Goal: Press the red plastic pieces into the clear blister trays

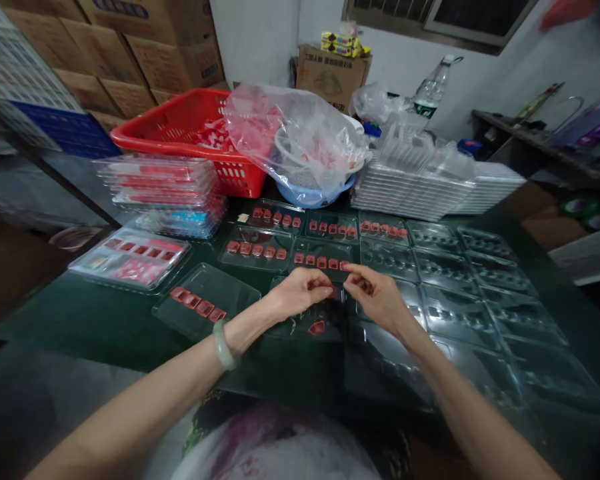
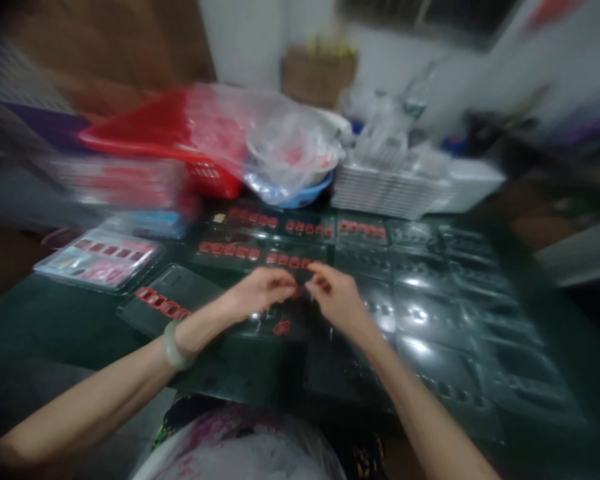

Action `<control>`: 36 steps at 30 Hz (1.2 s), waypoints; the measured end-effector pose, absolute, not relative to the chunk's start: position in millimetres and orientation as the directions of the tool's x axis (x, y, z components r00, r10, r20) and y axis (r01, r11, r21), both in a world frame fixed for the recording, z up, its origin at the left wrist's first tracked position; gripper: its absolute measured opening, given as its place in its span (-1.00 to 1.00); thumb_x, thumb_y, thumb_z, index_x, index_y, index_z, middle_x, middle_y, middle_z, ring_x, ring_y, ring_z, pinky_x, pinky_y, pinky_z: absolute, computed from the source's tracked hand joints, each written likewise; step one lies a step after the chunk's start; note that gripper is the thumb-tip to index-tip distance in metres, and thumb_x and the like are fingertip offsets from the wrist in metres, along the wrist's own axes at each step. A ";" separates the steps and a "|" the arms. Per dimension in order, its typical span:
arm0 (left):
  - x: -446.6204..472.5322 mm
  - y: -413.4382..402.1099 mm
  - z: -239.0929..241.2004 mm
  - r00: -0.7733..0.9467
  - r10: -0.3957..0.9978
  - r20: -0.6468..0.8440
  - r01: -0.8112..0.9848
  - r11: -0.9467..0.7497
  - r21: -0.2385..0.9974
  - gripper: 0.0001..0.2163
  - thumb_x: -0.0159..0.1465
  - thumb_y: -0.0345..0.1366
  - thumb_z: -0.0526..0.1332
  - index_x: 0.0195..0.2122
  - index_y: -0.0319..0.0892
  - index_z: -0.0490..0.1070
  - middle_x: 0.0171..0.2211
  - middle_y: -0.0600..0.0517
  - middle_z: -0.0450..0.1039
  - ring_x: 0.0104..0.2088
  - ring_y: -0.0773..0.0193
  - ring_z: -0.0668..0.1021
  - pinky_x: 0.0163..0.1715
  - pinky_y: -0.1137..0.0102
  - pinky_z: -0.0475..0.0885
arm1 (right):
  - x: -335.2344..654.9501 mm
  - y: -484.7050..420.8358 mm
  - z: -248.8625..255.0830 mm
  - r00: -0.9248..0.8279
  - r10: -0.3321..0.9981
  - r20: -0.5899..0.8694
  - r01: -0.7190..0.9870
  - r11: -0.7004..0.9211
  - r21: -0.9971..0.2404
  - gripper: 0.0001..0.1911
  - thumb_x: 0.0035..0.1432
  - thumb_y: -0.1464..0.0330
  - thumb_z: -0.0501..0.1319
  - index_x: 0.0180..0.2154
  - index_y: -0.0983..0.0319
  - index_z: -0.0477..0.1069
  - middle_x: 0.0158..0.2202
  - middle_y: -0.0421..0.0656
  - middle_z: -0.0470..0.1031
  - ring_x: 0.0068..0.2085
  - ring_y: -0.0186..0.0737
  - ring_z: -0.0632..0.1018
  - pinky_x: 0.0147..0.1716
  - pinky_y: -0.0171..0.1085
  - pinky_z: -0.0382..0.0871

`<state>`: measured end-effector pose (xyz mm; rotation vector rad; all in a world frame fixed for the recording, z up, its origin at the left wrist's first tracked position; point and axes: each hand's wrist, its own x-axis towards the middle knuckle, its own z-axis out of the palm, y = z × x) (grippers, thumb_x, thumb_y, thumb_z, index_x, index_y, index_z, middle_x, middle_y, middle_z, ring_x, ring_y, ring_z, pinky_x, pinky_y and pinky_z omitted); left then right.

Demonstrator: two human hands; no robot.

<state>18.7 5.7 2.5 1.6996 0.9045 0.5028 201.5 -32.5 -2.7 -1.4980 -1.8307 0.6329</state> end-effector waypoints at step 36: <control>-100.8 -41.6 11.1 0.194 0.981 -0.030 0.312 -0.033 0.950 -0.81 0.11 -0.24 0.14 -0.35 -0.26 0.41 -0.46 0.03 0.42 -0.50 0.38 0.41 -0.54 0.53 0.28 | 85.0 -30.9 5.8 -0.553 0.832 -0.036 0.819 0.535 -0.207 -0.78 0.16 0.33 0.02 -0.36 0.20 0.42 -0.38 -0.15 0.39 -0.33 -0.30 0.42 -0.36 -0.35 0.21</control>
